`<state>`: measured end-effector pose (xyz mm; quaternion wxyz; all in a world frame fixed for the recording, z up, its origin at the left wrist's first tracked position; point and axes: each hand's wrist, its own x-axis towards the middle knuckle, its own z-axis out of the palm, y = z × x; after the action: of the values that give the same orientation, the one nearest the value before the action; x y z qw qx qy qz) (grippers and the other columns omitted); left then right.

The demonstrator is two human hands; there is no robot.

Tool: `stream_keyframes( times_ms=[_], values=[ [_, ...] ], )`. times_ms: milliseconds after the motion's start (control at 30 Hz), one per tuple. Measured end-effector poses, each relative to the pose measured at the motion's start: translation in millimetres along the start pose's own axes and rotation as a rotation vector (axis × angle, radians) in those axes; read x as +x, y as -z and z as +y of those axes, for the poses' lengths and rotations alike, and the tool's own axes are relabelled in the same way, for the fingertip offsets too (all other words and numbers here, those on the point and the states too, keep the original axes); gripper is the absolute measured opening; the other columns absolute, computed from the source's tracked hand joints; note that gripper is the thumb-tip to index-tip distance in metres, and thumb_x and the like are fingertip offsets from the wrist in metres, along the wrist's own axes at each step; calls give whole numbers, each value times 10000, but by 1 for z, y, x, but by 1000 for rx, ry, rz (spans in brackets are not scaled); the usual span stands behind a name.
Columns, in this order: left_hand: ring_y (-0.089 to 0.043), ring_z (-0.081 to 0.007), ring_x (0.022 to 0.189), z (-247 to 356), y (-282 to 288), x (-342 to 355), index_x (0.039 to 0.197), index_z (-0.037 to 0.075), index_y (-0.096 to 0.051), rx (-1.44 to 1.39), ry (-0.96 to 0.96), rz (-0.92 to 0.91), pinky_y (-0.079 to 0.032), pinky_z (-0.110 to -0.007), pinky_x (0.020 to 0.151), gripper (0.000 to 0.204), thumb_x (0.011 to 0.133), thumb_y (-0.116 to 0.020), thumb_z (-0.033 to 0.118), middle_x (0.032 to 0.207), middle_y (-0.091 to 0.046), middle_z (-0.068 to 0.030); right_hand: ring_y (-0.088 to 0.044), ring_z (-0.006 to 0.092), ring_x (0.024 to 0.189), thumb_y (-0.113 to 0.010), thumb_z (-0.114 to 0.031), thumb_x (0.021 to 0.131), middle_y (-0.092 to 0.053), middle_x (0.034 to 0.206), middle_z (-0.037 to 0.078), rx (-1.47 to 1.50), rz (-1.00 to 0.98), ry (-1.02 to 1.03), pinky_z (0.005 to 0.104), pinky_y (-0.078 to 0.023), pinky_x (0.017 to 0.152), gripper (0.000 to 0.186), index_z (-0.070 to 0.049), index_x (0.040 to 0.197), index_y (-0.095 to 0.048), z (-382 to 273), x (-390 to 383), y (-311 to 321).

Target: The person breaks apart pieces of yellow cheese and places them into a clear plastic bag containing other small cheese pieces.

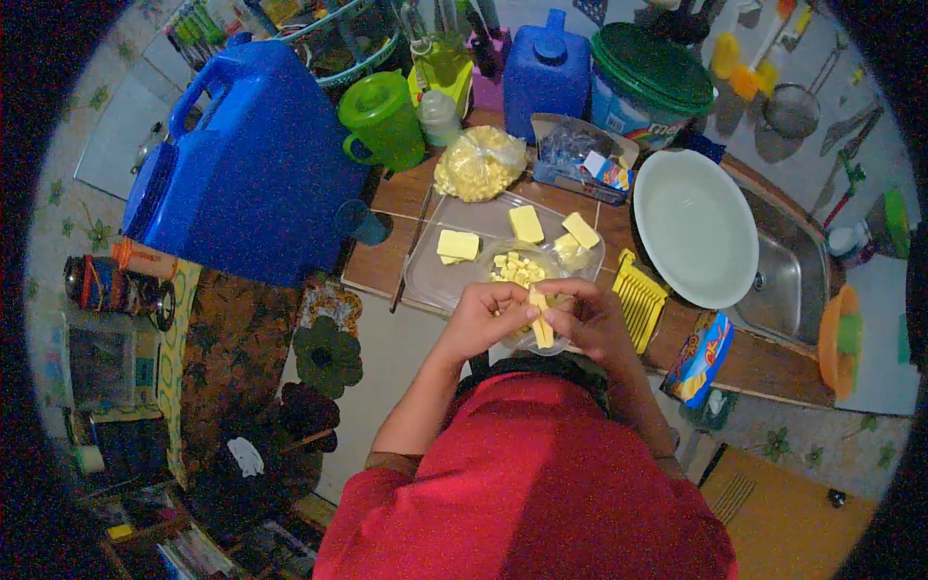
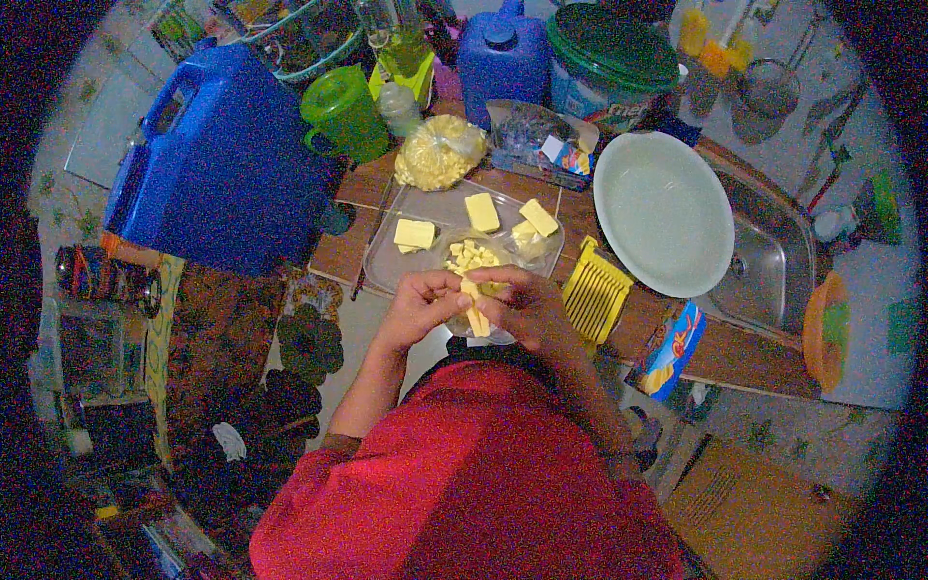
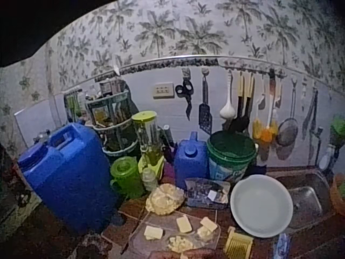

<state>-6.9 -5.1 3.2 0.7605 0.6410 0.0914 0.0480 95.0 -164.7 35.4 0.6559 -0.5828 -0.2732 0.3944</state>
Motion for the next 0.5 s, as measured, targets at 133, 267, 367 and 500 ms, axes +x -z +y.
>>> stream_keyframes(
  times_ms=[133,267,367,500],
  values=[
    [-526,-47,626,1,-3,-1,864,18,-635,-14,-13,19,-418,-192,553,176,799,-642,181,730,-612,1,-548,92,648,-643,-162,787,-601,746,46,-42,-16,1,225,-448,586,319,-71,1086,-577,8,2,11],
    [-508,-23,633,12,-3,-1,872,-2,-638,-39,45,-1,-412,-179,560,170,818,-629,159,719,-602,19,-560,95,659,-640,-185,780,-602,750,37,-18,41,17,228,-459,605,328,-75,1081,-574,16,7,13],
    [-488,-19,582,10,-3,-1,866,12,-635,-75,83,67,-379,-172,506,166,818,-626,171,692,-590,28,-562,103,672,-632,-171,781,-600,814,50,-36,65,22,239,-471,611,337,-61,1091,-560,14,8,10],
    [-413,-12,495,-1,3,0,867,47,-623,-148,156,182,-289,-176,426,175,806,-642,209,625,-539,53,-569,116,725,-610,-195,800,-588,933,68,-37,122,55,256,-488,631,351,-48,1110,-540,15,12,8]
  ],
)
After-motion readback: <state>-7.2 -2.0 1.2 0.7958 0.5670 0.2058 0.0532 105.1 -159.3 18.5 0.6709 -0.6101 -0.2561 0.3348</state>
